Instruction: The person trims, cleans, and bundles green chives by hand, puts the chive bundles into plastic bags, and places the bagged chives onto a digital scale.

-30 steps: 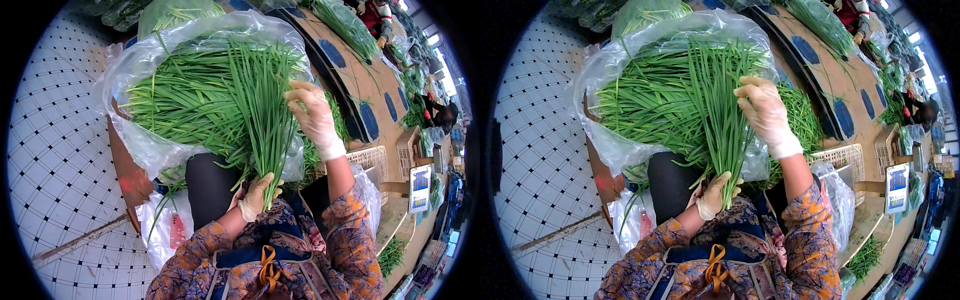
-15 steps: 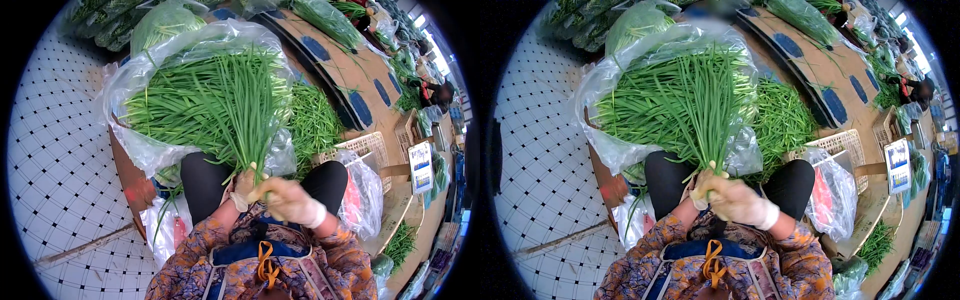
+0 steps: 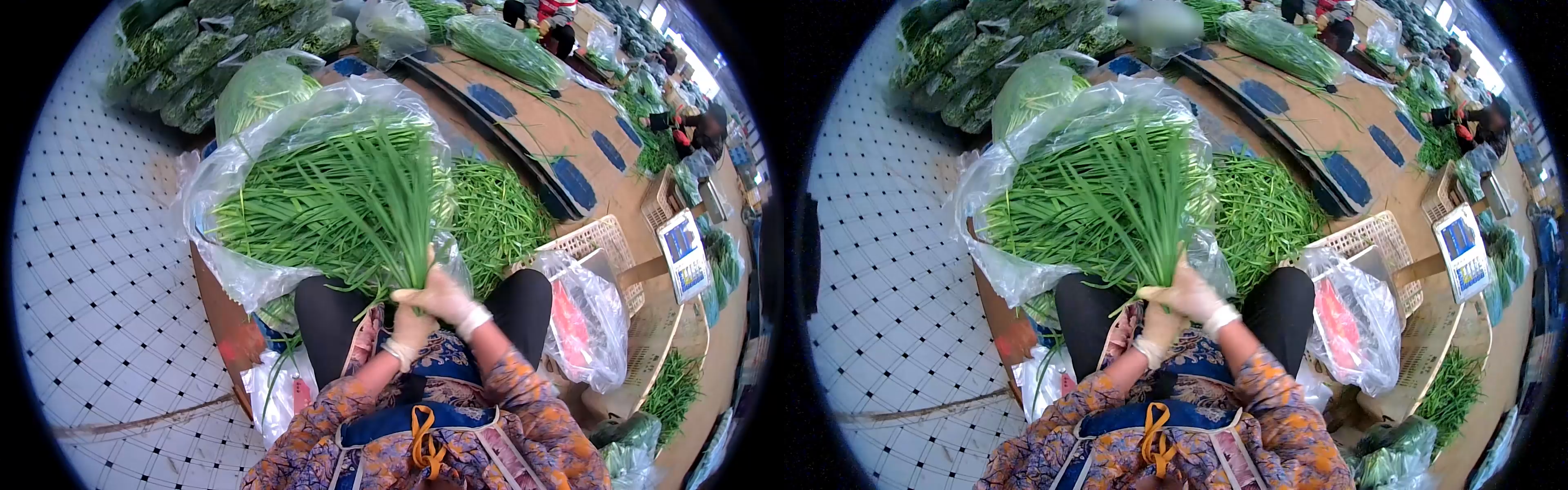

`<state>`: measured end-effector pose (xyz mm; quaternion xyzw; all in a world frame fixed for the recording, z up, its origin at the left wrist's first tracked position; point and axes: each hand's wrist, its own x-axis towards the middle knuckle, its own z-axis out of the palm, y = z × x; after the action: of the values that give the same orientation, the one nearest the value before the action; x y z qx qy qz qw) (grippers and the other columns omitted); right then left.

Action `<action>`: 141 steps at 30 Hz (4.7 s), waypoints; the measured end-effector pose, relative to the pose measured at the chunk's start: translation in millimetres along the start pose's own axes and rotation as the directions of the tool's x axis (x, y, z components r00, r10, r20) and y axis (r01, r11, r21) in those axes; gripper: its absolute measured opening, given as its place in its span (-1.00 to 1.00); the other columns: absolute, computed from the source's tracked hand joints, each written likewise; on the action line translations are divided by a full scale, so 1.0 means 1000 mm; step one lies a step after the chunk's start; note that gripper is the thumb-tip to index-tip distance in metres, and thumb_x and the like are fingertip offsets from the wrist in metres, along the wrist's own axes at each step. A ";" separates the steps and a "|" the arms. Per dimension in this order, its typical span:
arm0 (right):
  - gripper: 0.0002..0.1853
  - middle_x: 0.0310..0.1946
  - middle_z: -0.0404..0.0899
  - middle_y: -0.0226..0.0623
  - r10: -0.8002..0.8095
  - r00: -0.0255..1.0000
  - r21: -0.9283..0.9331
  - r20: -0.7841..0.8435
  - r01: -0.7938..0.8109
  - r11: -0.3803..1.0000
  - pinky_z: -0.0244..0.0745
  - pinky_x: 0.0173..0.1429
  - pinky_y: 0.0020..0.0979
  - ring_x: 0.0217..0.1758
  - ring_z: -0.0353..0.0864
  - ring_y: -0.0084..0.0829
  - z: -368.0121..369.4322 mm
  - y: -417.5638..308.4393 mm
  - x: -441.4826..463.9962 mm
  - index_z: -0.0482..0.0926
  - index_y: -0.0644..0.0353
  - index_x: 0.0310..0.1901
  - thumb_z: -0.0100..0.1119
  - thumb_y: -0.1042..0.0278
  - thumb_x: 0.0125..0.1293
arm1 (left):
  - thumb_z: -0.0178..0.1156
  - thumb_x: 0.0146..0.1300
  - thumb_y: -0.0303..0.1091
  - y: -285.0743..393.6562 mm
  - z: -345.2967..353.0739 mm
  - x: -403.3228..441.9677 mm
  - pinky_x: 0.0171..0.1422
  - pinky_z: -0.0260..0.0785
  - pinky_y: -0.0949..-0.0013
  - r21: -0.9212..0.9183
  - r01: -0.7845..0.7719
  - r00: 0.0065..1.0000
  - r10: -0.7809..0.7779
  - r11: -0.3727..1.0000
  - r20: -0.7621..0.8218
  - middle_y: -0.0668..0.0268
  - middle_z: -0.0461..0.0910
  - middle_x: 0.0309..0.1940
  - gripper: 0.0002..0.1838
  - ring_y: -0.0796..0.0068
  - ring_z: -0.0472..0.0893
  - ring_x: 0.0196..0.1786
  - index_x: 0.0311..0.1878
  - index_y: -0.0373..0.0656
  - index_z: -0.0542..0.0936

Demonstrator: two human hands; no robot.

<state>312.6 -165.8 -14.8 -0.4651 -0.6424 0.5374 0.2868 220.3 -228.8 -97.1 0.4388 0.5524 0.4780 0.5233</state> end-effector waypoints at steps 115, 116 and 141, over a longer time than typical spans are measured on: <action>-0.48 -0.24 0.56 -0.20 -0.042 0.878 -0.710 -0.476 -0.356 0.608 0.45 -0.03 -0.28 -0.14 0.55 -0.22 -0.207 0.127 -0.235 0.43 0.06 0.10 0.21 0.42 0.01 | 0.20 0.10 -0.18 0.113 0.232 0.172 0.15 0.27 0.32 0.456 -0.462 0.722 0.023 0.761 0.691 0.17 0.53 -0.12 -0.59 0.31 0.48 0.01 -0.05 -0.24 0.49; -0.45 -0.24 0.56 -0.18 -0.128 0.823 -0.651 -0.554 -0.332 0.683 0.45 -0.04 -0.28 -0.15 0.55 -0.20 -0.210 0.141 -0.238 0.44 0.06 0.10 0.24 0.44 -0.04 | 0.24 0.06 -0.14 0.117 0.223 0.160 0.26 0.15 0.30 0.427 -0.438 0.678 -0.021 0.791 0.734 0.10 0.41 0.05 -0.41 0.24 0.36 0.17 0.12 -0.24 0.35; -0.52 -0.07 0.52 -0.05 0.133 0.560 -0.484 -0.818 -0.794 0.368 0.35 0.10 -0.21 0.02 0.47 -0.08 -0.265 0.193 -0.270 0.45 0.20 0.03 0.08 0.05 0.16 | 0.18 0.15 -0.28 0.131 0.248 0.162 -0.12 0.38 0.42 0.270 -0.487 0.811 0.314 0.831 0.494 0.26 0.57 -0.31 -0.65 0.49 0.53 -0.27 -0.01 -0.18 0.48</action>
<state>707.3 -300.2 -95.2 -0.8708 -0.4877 0.0260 0.0563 454.3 -31.3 8.0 0.7351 0.3985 0.3528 0.4200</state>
